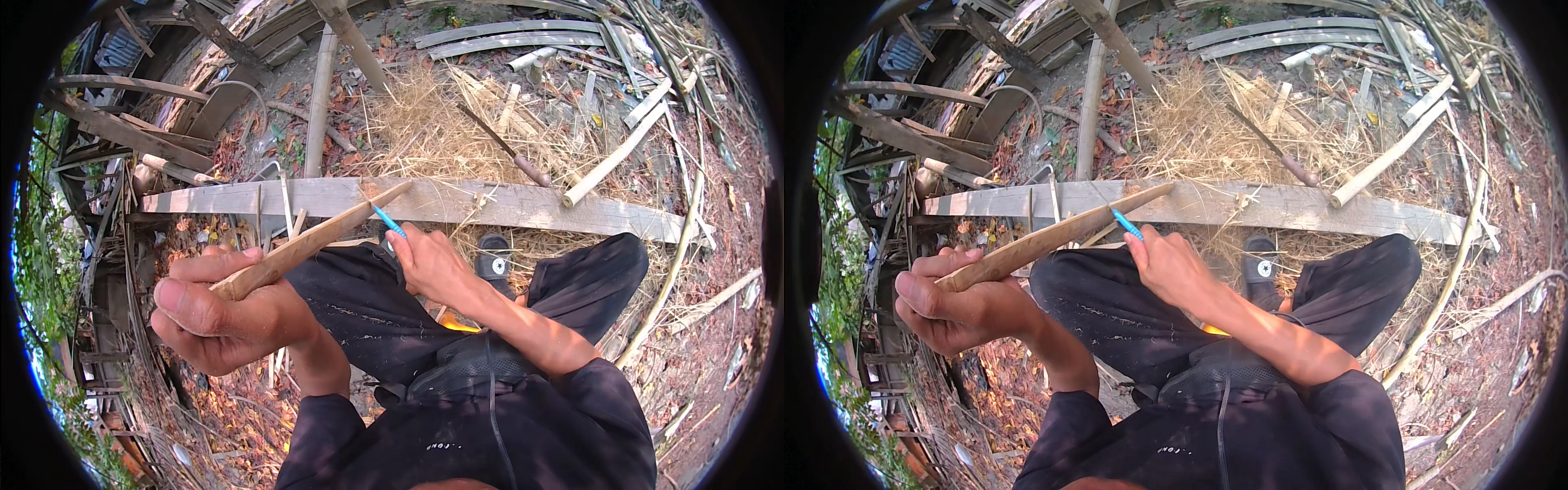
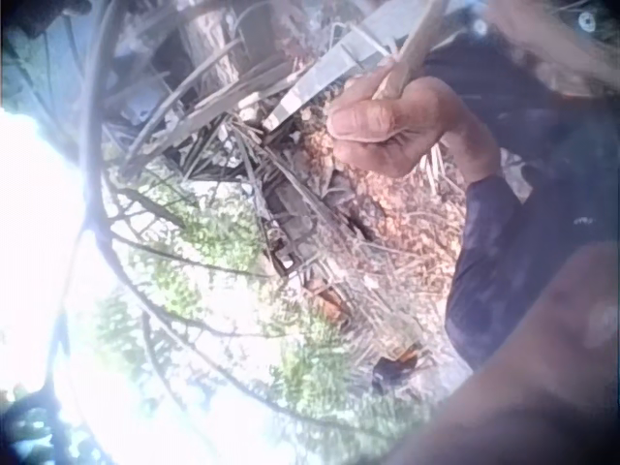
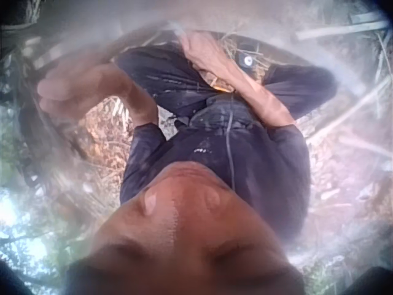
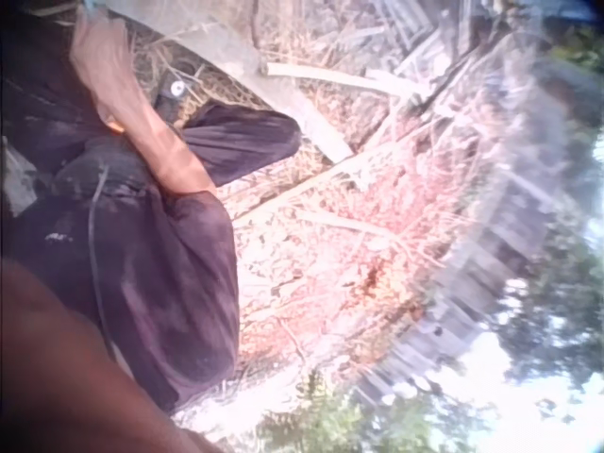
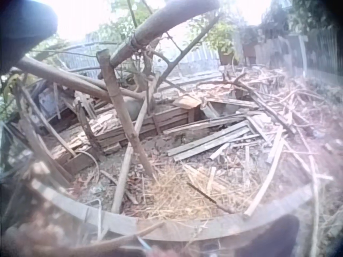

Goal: The person sits on the ground and uses a long metal file to shape a piece of light-colored wood. They hold the wood with their left hand and file it with their right hand, creating wood shavings. Later, they switch to a small blue-handled tool to continue shaping the wood.

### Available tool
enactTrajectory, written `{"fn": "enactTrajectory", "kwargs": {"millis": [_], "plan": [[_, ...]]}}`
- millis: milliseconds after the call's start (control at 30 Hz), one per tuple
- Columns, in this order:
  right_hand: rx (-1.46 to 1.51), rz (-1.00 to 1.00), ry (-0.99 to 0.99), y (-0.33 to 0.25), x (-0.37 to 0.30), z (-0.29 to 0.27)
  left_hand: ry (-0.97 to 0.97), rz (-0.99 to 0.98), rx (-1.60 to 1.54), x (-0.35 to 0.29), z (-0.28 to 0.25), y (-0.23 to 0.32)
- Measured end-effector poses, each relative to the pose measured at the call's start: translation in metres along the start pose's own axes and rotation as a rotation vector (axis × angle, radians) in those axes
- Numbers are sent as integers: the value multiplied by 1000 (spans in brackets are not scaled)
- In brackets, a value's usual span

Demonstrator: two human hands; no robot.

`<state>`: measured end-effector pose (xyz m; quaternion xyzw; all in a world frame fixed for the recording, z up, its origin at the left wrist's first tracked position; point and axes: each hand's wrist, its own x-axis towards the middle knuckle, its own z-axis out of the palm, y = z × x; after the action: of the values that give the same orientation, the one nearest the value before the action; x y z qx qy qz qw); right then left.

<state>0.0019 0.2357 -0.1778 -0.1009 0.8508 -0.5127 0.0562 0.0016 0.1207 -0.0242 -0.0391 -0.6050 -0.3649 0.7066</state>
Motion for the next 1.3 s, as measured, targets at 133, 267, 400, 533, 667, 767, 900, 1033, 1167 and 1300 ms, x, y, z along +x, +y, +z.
{"fn": "enactTrajectory", "kwargs": {"millis": [133, 267, 400, 533, 667, 767, 900, 1033, 1167, 1300], "plan": [[-38, 2, 50, 50, 9, 14, 63, 18, -68, 0, -5, -4], [111, -96, 33, 17, -3, 18, 47, -20, -100, -2, -13, -7], [-20, -14, 31, 55, 18, 21, 46, -27, -113, 3, -12, -10], [23, 59, -80, 50, 21, 5, 44, -25, -150, 4, -14, -14], [168, -62, -57, 18, 8, -9, 36, -11, -82, 7, -15, -18], [222, -253, 27, 13, 2, -7, 33, -23, -80, 10, -19, -22], [105, -247, 45, 7, -2, -6, 50, -38, -65, 12, -21, -26], [124, -251, 22, -8, -10, -2, 60, -21, -42, 13, -18, -28], [-2, -330, 76, -18, -14, 0, -39, -44, -164, 12, -26, -34], [-78, -282, 69, -11, -19, 11, -84, -18, -286, 9, -32, -37]]}}
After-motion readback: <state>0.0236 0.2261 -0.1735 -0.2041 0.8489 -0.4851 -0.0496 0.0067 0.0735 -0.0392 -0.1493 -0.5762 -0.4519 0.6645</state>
